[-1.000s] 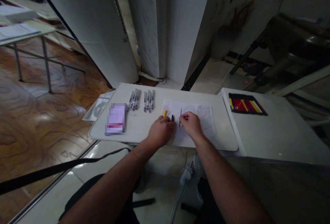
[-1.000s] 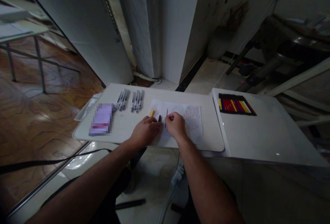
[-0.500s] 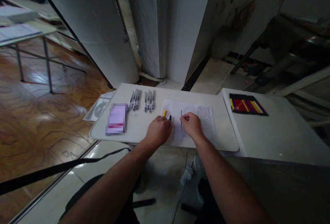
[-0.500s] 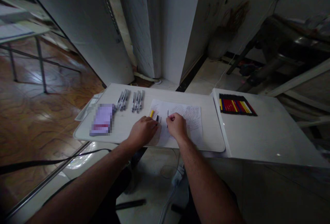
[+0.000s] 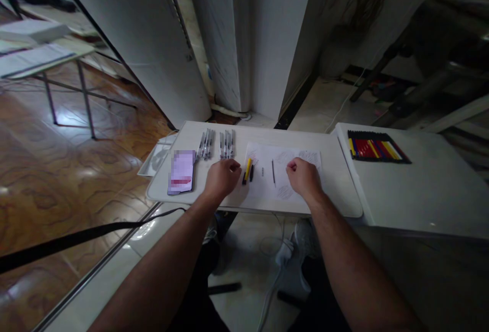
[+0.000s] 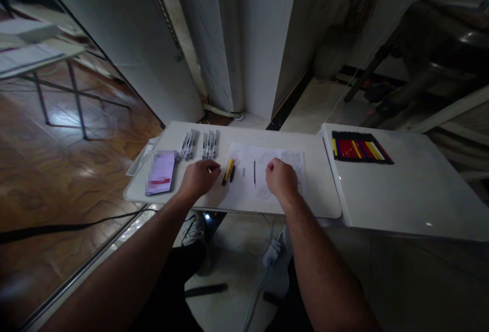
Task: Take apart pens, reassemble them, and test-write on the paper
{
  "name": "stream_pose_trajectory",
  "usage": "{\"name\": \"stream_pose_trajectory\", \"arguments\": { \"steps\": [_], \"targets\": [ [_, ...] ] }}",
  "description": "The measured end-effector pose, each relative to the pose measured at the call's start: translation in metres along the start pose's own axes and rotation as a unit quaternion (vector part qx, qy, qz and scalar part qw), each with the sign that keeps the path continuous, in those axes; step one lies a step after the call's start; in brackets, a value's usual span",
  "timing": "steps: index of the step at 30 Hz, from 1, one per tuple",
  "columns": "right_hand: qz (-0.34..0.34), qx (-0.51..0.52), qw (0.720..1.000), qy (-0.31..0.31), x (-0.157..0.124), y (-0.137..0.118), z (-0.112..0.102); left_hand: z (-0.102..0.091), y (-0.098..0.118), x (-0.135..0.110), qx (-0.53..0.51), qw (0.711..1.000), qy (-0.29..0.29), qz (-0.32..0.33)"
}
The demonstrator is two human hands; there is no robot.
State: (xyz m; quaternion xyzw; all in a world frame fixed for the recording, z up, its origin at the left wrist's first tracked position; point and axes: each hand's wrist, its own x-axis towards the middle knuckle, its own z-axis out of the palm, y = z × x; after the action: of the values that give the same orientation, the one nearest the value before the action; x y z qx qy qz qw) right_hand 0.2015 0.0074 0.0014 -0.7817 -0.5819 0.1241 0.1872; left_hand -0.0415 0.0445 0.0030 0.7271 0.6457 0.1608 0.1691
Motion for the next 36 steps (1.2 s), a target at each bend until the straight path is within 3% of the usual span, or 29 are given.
{"name": "stream_pose_trajectory", "arguments": {
  "steps": [3,10,23,36],
  "targets": [
    [-0.010,-0.055,0.998,-0.033,0.000,0.005,-0.006,0.000,0.000,-0.001,-0.004,1.000,-0.013,-0.010],
    [-0.064,-0.075,0.992,-0.077,-0.003,0.012,-0.009,0.008,0.004,-0.004,-0.001,0.999,-0.038,-0.006],
    [-0.078,-0.126,0.986,-0.082,-0.007,0.010,-0.010,0.012,0.000,-0.003,-0.007,0.997,-0.076,-0.018],
    [-0.062,-0.131,0.985,-0.094,-0.007,0.005,-0.011,0.010,0.002,-0.005,-0.024,0.997,-0.079,0.001]
  ]
}}
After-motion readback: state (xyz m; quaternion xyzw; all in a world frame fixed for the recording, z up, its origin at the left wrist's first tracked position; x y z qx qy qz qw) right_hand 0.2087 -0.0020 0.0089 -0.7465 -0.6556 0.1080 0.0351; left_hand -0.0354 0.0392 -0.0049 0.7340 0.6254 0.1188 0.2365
